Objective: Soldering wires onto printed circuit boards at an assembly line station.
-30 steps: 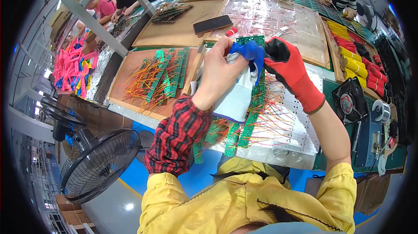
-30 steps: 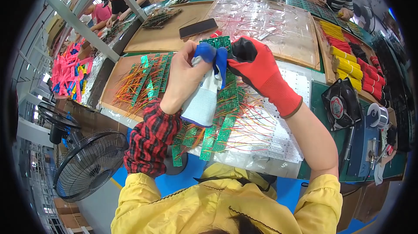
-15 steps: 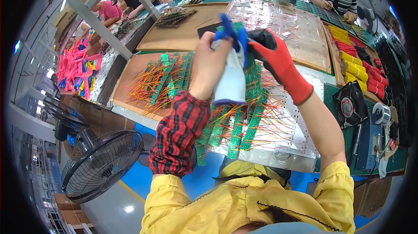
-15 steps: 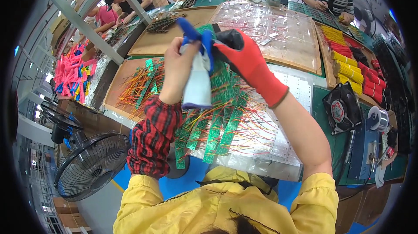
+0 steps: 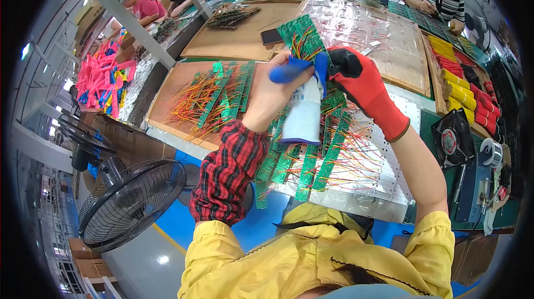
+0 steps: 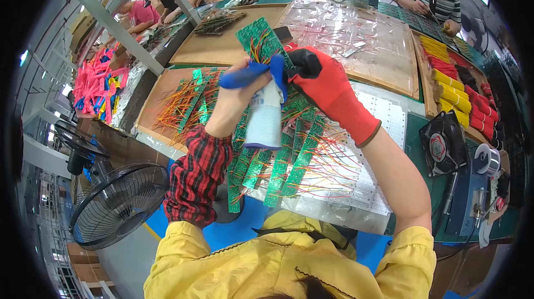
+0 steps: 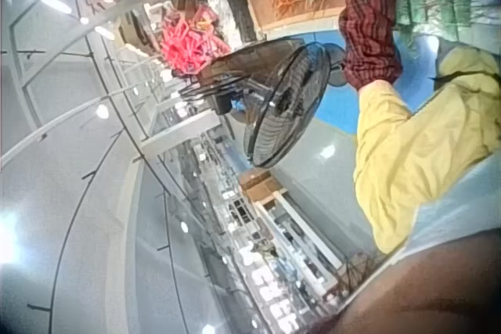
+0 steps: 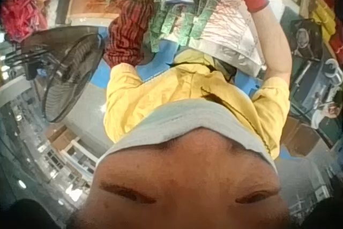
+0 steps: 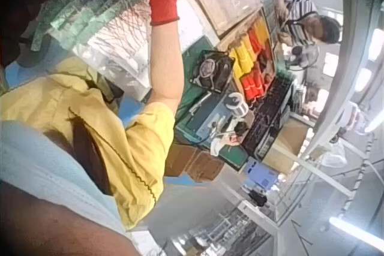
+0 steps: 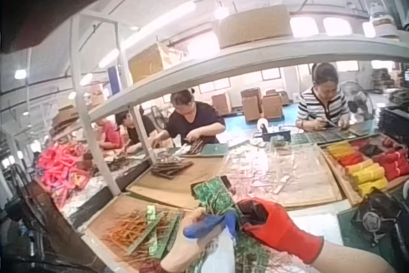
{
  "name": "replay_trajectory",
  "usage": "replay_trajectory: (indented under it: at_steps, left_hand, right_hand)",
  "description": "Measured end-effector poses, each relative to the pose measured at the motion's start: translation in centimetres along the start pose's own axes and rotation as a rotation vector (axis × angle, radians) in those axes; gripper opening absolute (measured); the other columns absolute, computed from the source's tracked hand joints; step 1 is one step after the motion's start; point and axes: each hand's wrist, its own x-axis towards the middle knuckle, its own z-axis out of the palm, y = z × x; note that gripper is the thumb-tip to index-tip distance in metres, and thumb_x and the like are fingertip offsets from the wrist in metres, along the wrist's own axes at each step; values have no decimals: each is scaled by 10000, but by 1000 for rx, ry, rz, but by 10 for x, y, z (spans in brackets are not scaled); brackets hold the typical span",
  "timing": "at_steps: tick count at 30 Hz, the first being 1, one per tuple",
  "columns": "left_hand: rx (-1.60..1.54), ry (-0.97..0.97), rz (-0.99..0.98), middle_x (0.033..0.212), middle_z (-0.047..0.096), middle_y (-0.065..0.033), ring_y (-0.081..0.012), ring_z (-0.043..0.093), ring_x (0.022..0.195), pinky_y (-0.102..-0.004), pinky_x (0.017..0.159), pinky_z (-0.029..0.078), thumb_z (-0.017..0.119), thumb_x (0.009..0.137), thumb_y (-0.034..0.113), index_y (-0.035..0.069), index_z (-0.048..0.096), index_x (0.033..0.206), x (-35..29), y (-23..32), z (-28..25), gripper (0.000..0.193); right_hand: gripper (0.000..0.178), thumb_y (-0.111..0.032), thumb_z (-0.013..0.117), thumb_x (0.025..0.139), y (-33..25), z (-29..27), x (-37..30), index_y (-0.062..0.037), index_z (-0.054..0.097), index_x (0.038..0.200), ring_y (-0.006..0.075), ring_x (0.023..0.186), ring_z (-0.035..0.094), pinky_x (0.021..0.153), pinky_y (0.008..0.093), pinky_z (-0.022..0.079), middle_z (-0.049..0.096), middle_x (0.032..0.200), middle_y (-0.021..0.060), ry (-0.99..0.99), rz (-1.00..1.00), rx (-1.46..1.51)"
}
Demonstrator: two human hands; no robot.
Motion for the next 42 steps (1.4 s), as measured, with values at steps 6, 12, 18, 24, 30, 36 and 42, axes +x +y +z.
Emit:
replay_trajectory:
  at_steps: [6, 12, 18, 24, 30, 36, 42]
  left_hand:
    - [451, 320, 298, 726, 576, -84, -108, 550, 696, -276, 609, 439, 678, 670, 60, 24, 493, 856, 5, -12, 17, 265]
    - [548, 504, 208, 656, 563, -155, -262, 568, 605, -323, 564, 428, 703, 674, 160, 15, 449, 744, 11, -9, 9, 301]
    - [690, 597, 203, 652, 558, -158, -237, 568, 613, -344, 573, 429, 725, 658, 221, 13, 460, 741, 24, -14, -12, 346]
    - [-256, 142, 19, 747, 589, -36, -98, 558, 659, -240, 572, 447, 679, 758, 95, 35, 528, 830, 16, -10, -45, 178]
    - [32, 209, 30, 774, 600, -33, -95, 563, 682, -236, 609, 447, 703, 733, 130, 26, 543, 876, 11, -31, -37, 238]
    - [404, 540, 191, 779, 582, -157, -269, 587, 747, -356, 658, 445, 682, 652, 118, 7, 442, 872, 13, -29, -29, 344]
    - [823, 624, 21, 785, 590, -216, -380, 584, 755, -404, 661, 451, 685, 643, 172, -3, 476, 886, 12, -30, -66, 365]
  right_hand:
    - [289, -58, 634, 712, -10, 17, 1, -53, 539, 985, 234, 862, 612, 710, 305, 467, 622, 888, 114, 102, -49, -143]
    - [296, -85, 639, 666, -13, 39, 11, -79, 531, 942, 312, 820, 571, 686, 370, 456, 581, 863, 119, 219, -220, -487]
    - [363, -68, 624, 700, 10, 50, 29, -102, 533, 1049, 293, 896, 574, 744, 338, 461, 580, 970, 115, 164, -102, -365]
    - [303, -64, 609, 733, 21, 21, 27, -56, 590, 1036, 173, 849, 610, 764, 300, 456, 639, 912, 108, -150, -37, -86]
    - [329, -90, 653, 679, 34, 32, 10, -60, 599, 1002, 268, 835, 619, 740, 333, 474, 629, 882, 145, 33, -27, -188]
    - [282, -155, 680, 657, 13, 63, 18, -61, 576, 902, 318, 814, 587, 694, 375, 467, 616, 835, 140, 70, -87, -476]
    - [294, -273, 661, 679, 18, 105, 33, -45, 559, 835, 303, 779, 596, 672, 399, 463, 620, 794, 135, 23, -93, -748]
